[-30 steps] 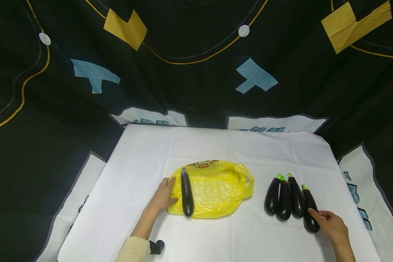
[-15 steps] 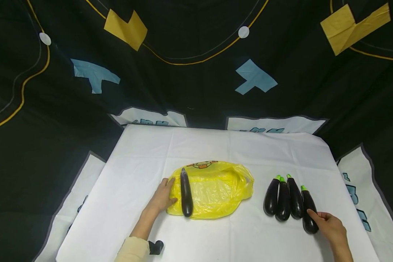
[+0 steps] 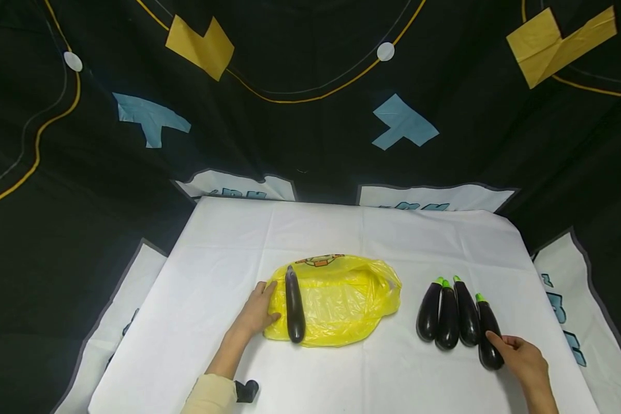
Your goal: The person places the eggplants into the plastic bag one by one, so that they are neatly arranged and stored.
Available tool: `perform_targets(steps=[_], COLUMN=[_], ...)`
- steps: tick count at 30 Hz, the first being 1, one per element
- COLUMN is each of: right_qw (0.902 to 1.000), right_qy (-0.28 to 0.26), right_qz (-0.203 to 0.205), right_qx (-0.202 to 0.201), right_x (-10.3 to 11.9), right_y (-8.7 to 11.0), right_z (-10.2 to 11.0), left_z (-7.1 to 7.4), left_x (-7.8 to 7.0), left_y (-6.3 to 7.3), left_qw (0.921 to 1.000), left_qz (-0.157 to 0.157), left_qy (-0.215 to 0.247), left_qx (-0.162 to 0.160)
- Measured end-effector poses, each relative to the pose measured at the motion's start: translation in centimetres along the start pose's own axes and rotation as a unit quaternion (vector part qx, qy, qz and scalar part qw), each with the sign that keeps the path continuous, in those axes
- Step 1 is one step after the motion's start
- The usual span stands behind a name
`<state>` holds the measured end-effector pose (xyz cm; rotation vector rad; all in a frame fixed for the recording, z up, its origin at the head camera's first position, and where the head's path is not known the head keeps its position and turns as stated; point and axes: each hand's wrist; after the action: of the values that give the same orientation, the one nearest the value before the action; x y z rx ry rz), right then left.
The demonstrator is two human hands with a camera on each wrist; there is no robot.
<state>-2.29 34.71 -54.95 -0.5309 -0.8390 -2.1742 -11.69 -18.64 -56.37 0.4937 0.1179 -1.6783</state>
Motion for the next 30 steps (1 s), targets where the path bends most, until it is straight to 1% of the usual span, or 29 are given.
perform_targets(steps=[8, 15, 19, 25, 30], right_qw=[0.9999, 0.9999, 0.9998, 0.9993, 0.9985], right_qy=[0.005, 0.0, -0.01, -0.027, -0.033], right_qz=[0.009, 0.004, 0.0, -0.021, -0.042], right_qx=[-0.004, -0.011, -0.015, -0.018, -0.013], right_x=[-0.24, -0.37, -0.36, -0.48, -0.5], right_y=[-0.1, -0.09, -0.04, -0.09, -0.17], right_z=[-0.16, -0.47, -0.45, -0.33, -0.4], left_z=[-0.08, -0.06, -0.12, -0.12, -0.09], left_x=[0.17, 0.21, 0.24, 0.09, 0.05], left_y=[-0.06, 0.0, 0.04, 0.1, 0.14], left_qw=[1.0, 1.0, 1.0, 0.9999, 0.9999], left_qz=[0.003, 0.007, 0.002, -0.003, -0.003], left_qy=[-0.002, -0.001, 0.001, 0.001, 0.001], left_qx=[0.002, 0.005, 0.0, -0.01, -0.012])
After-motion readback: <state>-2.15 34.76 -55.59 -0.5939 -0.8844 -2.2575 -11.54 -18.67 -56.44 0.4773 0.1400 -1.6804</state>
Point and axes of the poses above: each hand's wrist, its own y-axis away from the middle knuckle, its own z-axis out of the back of the hand, x = y × z, and after that the axes turned 8 degrees about -y, right-handed
